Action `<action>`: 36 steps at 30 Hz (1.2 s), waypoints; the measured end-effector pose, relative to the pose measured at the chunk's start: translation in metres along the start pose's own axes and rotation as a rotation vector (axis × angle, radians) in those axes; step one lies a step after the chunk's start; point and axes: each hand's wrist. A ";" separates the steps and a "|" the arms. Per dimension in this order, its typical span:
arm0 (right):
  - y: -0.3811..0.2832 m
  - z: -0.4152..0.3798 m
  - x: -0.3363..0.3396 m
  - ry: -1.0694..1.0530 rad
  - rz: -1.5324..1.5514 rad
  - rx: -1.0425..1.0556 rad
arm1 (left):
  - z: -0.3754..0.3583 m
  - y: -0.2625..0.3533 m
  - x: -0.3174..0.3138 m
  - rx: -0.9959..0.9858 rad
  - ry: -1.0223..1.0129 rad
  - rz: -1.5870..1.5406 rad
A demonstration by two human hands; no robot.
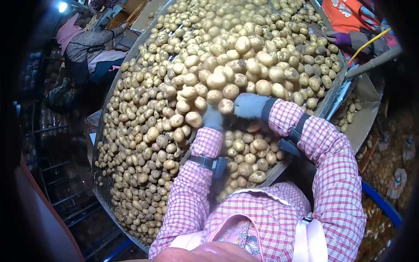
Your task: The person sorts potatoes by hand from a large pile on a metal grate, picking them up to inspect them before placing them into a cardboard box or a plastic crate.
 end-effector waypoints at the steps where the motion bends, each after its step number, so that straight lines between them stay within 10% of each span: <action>1: 0.008 0.011 0.006 0.017 -0.047 -0.020 | 0.015 0.011 0.002 -0.036 -0.014 0.058; 4: 0.027 0.025 0.031 0.238 0.160 -0.143 | 0.080 0.025 -0.028 -0.302 0.328 -0.069; 5: 0.048 0.048 0.039 0.083 0.030 -0.112 | 0.085 0.041 -0.020 -0.454 0.782 0.112; 6: 0.055 0.060 0.050 0.070 0.068 -0.161 | 0.153 0.008 -0.082 -0.316 0.519 -0.696; 9: 0.053 0.079 0.076 0.198 0.693 -0.332 | 0.159 0.060 0.010 -0.346 0.259 0.152; 11: 0.054 0.087 0.092 0.247 1.164 -0.352 | 0.193 0.067 0.019 -0.402 0.284 0.164; 12: 0.054 0.091 0.103 0.293 1.262 -0.384 | 0.150 0.075 0.043 0.050 0.295 -0.692; 13: 0.112 0.113 0.101 0.193 1.411 -0.228 | 0.119 0.067 0.056 -0.076 0.285 -0.888; 15: 0.063 0.083 0.092 0.662 1.402 -0.203 | 0.064 0.022 0.056 -0.173 0.446 -0.843; 20: 0.083 0.031 0.051 0.481 0.980 0.112 | -0.123 -0.213 0.070 0.138 1.008 -0.106; 23: 0.053 0.001 0.024 0.422 0.760 0.135 | -0.275 -0.309 0.116 0.676 0.866 -0.074; 26: 0.012 -0.016 -0.008 0.239 0.784 0.090 | -0.377 -0.449 0.067 0.728 1.098 0.780; 31: -0.040 -0.032 -0.053 0.116 0.893 -0.005 | -0.341 -0.465 0.146 1.173 0.464 0.256; 36: -0.098 -0.052 -0.074 0.111 0.902 -0.016 | -0.254 -0.402 0.144 1.094 0.555 -0.260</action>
Point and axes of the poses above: each hand's wrist, its own z-axis towards the middle knuckle, its own x-axis out of the back of the hand, y = z × x, and after that the axes turned 10 degrees about y, right-handed
